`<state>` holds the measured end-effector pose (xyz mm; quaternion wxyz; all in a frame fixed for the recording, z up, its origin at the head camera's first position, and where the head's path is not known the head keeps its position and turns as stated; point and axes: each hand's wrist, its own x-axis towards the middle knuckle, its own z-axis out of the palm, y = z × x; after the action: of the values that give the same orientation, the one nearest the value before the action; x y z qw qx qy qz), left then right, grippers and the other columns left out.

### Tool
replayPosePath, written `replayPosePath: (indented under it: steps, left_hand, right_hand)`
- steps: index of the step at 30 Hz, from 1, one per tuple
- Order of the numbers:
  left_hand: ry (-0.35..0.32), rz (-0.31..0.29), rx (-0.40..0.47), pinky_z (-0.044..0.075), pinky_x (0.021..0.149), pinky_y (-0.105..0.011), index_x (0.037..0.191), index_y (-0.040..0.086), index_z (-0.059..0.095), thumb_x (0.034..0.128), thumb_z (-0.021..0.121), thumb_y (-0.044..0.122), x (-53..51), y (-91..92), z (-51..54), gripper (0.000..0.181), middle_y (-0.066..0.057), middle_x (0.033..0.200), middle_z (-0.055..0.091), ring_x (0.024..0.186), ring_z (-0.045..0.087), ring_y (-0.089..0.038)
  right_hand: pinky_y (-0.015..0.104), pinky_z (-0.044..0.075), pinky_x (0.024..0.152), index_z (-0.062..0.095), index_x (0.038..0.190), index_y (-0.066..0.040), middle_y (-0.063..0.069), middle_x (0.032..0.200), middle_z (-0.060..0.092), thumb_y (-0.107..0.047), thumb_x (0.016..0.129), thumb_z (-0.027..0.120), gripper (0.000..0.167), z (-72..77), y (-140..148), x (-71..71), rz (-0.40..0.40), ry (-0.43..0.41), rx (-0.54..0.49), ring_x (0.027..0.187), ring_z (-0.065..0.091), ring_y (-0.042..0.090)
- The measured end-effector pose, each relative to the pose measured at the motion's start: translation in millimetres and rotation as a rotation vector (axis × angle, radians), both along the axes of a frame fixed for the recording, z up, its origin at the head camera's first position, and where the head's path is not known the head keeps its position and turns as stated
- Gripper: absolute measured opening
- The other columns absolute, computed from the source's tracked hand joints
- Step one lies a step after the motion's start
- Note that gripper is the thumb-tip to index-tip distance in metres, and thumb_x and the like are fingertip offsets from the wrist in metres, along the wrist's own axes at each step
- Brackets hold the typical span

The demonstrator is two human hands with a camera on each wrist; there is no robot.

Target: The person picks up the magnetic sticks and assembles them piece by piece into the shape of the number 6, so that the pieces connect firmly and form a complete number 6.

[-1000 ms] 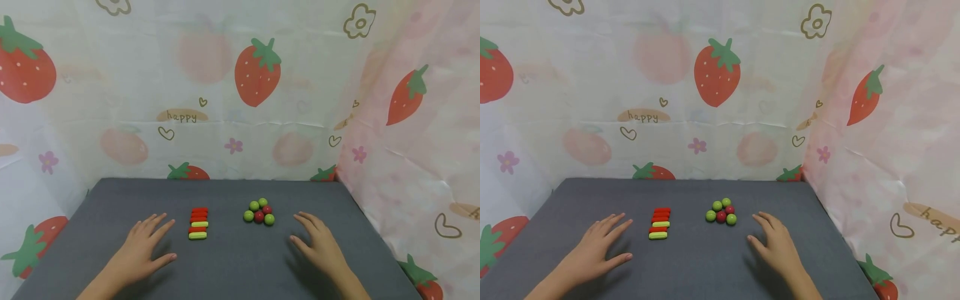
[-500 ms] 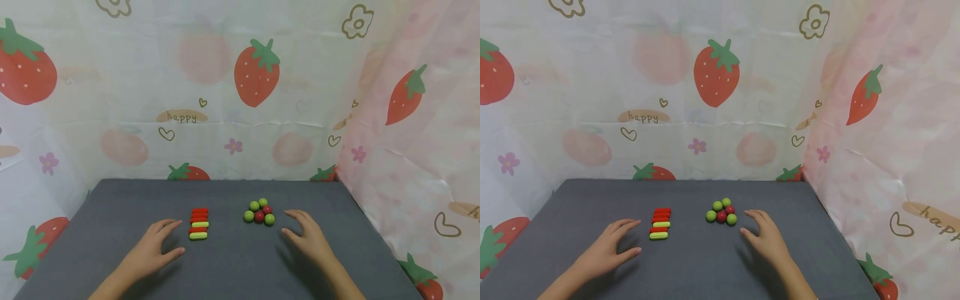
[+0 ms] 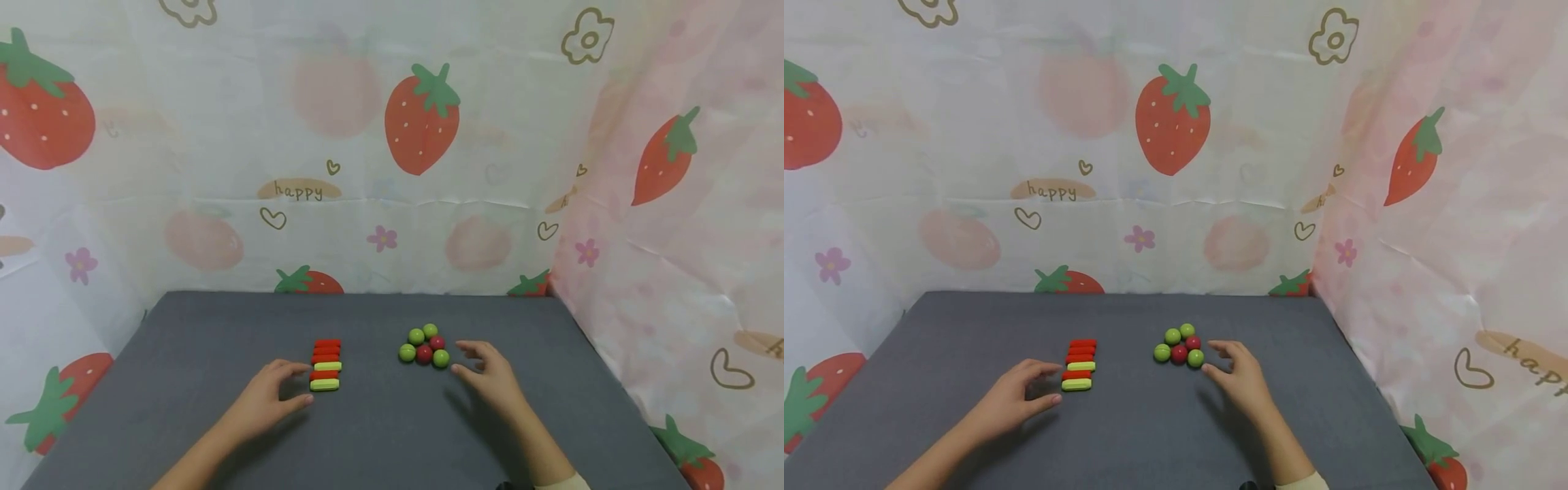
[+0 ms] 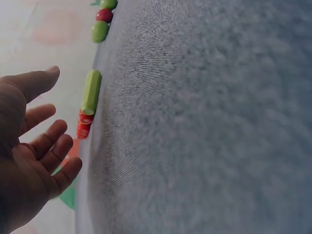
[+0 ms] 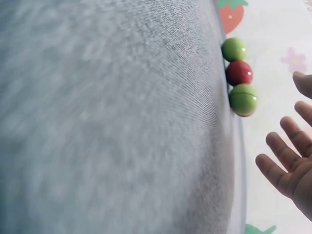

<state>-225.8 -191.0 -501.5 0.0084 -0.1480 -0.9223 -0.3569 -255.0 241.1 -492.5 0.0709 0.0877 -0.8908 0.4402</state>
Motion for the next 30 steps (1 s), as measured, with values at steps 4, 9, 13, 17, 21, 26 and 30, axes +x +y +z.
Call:
replayPosePath:
  steps: [4,9,13,17,21,26,30]
  left_hand:
    - [-0.019,-0.006,0.050,0.050,0.095,-0.049,0.125,0.018,0.071,0.0853,0.084,0.033,-5.5,3.4,-6.7,0.045,-0.001,0.119,0.066,0.112,0.062,-0.021]
    - [-0.033,0.003,0.087,0.052,0.092,-0.041,0.120,0.019,0.073,0.0840,0.086,0.031,-12.1,6.7,-13.0,0.039,0.002,0.111,0.067,0.105,0.064,-0.016]
    - [-0.035,0.021,0.106,0.051,0.087,-0.034,0.116,0.020,0.075,0.0829,0.087,0.027,-16.0,9.8,-16.2,0.036,0.005,0.104,0.066,0.097,0.061,-0.012]
    - [-0.035,0.040,0.115,0.050,0.084,-0.031,0.111,0.019,0.076,0.0820,0.087,0.022,-18.4,12.1,-19.4,0.031,0.005,0.100,0.066,0.093,0.060,-0.011]
    - [-0.041,0.058,0.113,0.050,0.081,-0.031,0.106,0.020,0.077,0.0816,0.087,0.020,-19.3,14.3,-19.4,0.026,0.006,0.098,0.067,0.090,0.059,-0.011]
    - [-0.065,0.086,0.100,0.050,0.079,-0.031,0.102,0.022,0.078,0.0811,0.087,0.018,-20.2,16.8,-18.9,0.023,0.007,0.095,0.066,0.087,0.059,-0.010]
    - [-0.046,0.093,0.085,0.050,0.079,-0.031,0.099,0.022,0.077,0.0800,0.088,0.016,-21.4,18.8,-19.5,0.023,0.006,0.093,0.065,0.086,0.059,-0.010]
  right_hand:
    - [0.050,0.049,0.102,0.065,0.135,-0.009,0.011,0.130,0.064,-0.019,0.090,0.081,0.049,-4.1,-4.0,-4.7,-0.011,-0.026,-0.013,0.122,0.060,0.030]
    - [0.048,0.051,0.099,0.067,0.133,-0.011,0.010,0.130,0.063,-0.019,0.090,0.081,0.046,-8.4,-6.3,-9.9,-0.032,-0.075,-0.036,0.122,0.060,0.030]
    - [0.049,0.051,0.099,0.068,0.131,-0.009,0.010,0.131,0.064,-0.018,0.090,0.081,0.044,-12.0,-5.9,-15.1,-0.037,-0.105,-0.069,0.122,0.061,0.032]
    - [0.050,0.051,0.098,0.069,0.128,-0.009,0.009,0.130,0.066,-0.017,0.089,0.081,0.042,-17.0,-6.4,-19.9,-0.044,-0.122,-0.079,0.120,0.062,0.031]
    - [0.047,0.052,0.095,0.072,0.124,-0.009,0.010,0.126,0.069,-0.016,0.087,0.083,0.039,-21.5,-7.6,-23.8,-0.044,-0.119,-0.079,0.116,0.065,0.031]
    - [0.041,0.054,0.087,0.073,0.121,-0.010,0.010,0.122,0.070,-0.014,0.085,0.084,0.037,-24.9,-10.2,-26.9,-0.046,-0.131,-0.092,0.111,0.066,0.029]
    - [0.038,0.054,0.083,0.074,0.120,-0.011,0.009,0.118,0.071,-0.013,0.084,0.085,0.037,-26.0,-12.5,-29.2,-0.059,-0.133,-0.095,0.108,0.067,0.027]
